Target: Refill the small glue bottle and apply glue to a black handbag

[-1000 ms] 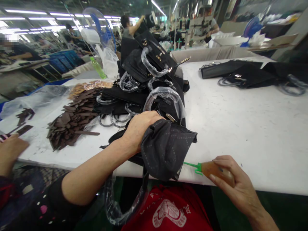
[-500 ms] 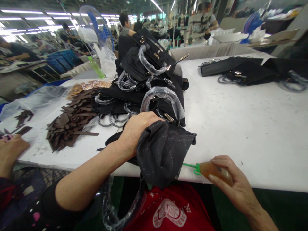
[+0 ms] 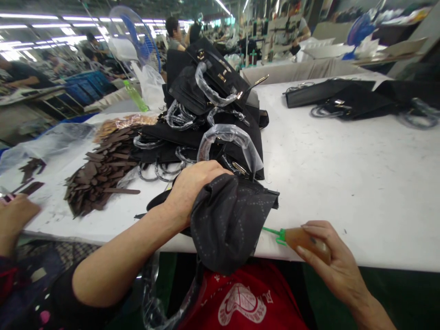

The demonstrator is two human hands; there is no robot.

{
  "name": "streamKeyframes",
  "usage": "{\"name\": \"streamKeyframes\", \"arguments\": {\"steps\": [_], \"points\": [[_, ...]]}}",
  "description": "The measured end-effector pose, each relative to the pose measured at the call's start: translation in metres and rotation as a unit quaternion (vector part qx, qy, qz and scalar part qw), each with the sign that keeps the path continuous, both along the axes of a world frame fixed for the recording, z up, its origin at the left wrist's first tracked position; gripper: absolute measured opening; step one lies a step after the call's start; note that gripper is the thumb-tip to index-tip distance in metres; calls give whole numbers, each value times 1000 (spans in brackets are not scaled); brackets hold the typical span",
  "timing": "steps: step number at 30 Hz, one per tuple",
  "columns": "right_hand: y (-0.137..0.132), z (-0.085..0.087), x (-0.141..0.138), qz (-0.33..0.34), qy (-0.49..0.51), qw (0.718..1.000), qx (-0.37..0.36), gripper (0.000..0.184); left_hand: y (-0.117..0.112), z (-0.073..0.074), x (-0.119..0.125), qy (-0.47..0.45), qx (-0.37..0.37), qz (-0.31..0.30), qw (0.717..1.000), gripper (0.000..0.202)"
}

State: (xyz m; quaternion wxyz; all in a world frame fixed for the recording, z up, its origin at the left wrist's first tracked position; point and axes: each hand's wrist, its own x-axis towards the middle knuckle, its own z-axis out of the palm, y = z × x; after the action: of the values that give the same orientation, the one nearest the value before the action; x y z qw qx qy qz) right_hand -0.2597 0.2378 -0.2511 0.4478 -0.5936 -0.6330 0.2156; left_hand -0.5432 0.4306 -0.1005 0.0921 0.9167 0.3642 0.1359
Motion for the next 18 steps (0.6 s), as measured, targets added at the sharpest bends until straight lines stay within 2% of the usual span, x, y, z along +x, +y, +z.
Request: {"name": "streamKeyframes", "arguments": {"steps": [4, 8, 12, 16, 18], "points": [[0, 3, -2, 62, 12, 997, -39, 24, 0, -1, -2, 12, 11, 3, 1000, 33], [-1, 5, -3, 14, -1, 1000, -12, 26, 0, 1, -1, 31, 16, 14, 999, 36], [-4, 8, -4, 55, -2, 998, -39, 22, 0, 0, -3, 29, 21, 14, 999, 35], [-6, 11, -5, 11, -17, 1000, -6, 24, -2, 0, -5, 13, 20, -2, 1000, 33], [-5, 12, -6, 26, -17, 999, -17, 22, -3, 0, -6, 15, 15, -3, 1000, 34]]}}
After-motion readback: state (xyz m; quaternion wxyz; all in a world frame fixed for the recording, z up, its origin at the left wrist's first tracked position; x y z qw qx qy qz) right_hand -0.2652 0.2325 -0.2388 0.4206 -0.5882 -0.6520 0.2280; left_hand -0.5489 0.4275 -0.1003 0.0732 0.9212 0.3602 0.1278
